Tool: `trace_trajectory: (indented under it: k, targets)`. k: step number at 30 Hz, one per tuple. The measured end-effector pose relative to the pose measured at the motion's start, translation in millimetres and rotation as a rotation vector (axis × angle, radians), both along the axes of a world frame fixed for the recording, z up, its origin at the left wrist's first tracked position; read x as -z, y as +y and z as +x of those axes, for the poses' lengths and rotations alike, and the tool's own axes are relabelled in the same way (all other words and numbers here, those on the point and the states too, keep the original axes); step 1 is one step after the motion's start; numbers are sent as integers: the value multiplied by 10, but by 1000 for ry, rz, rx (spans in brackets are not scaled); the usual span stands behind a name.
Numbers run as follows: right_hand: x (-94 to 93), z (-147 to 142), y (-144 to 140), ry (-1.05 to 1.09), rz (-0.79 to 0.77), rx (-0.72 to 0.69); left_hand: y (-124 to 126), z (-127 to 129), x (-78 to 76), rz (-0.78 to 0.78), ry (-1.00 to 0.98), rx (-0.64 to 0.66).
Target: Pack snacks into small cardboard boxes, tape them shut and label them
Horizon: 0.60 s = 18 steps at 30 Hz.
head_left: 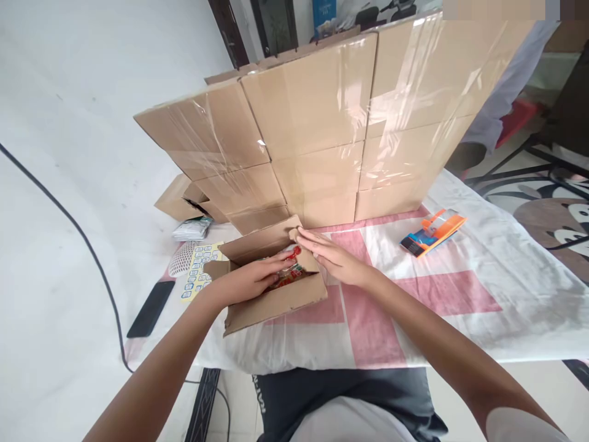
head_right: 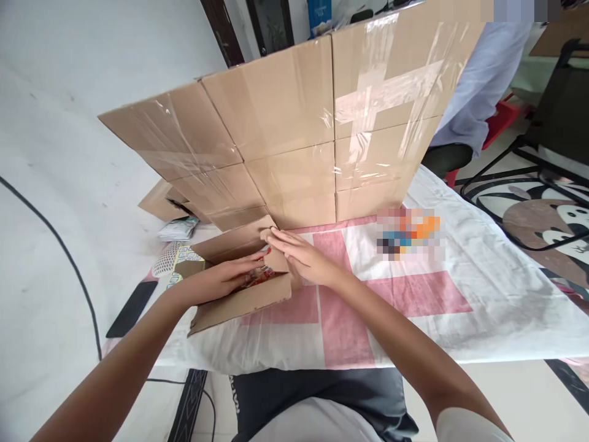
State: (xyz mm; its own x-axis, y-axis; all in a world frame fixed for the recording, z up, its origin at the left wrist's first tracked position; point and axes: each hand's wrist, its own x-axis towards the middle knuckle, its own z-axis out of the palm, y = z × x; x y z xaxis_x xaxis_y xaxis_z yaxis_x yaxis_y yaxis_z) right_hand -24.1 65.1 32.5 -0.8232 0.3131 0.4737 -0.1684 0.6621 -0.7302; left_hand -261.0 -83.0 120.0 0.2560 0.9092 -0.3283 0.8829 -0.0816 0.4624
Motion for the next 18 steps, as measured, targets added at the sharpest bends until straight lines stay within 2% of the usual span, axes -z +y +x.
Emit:
trace_trajectory:
  k: [2, 3, 4, 5, 7, 8, 9, 10, 12, 14, 16, 18]
  targets:
    - [31, 26, -42, -9, 28, -14, -102, -72, -74, 57, 6, 24]
    - [54, 44, -66, -14, 27, -5, -203, -126, -89, 157, 24, -28]
    - [78, 60, -91, -16, 16, 6, -335, -189, -77, 312, 44, -144]
    - [102, 73, -119, -11, -5, 22, -488, -256, -31, 511, 54, -322]
    - [140, 83, -180, 2, -56, 54, -807, -375, 170, 865, -14, -742]
    - [152, 80, -209, 6, -78, 67, -943, -417, 316, 931, -96, -890]
    - [159, 74, -234, 6, -96, 79, -1049, -442, 478, 904, -190, -960]
    - [162, 66, -254, 9, -110, 88, -1120, -451, 644, 810, -286, -966]
    - [165, 51, -269, 28, -136, 108, -1163, -432, 933, 554, -441, -853]
    - [175, 47, -253, 76, -170, 145, -1124, -392, 1113, 438, -510, -735]
    - [202, 55, -220, 133, -200, 185, -1077, -355, 1173, 485, -496, -610]
    - [240, 68, -193, 179, -221, 221, -1062, -324, 1146, 592, -412, -491]
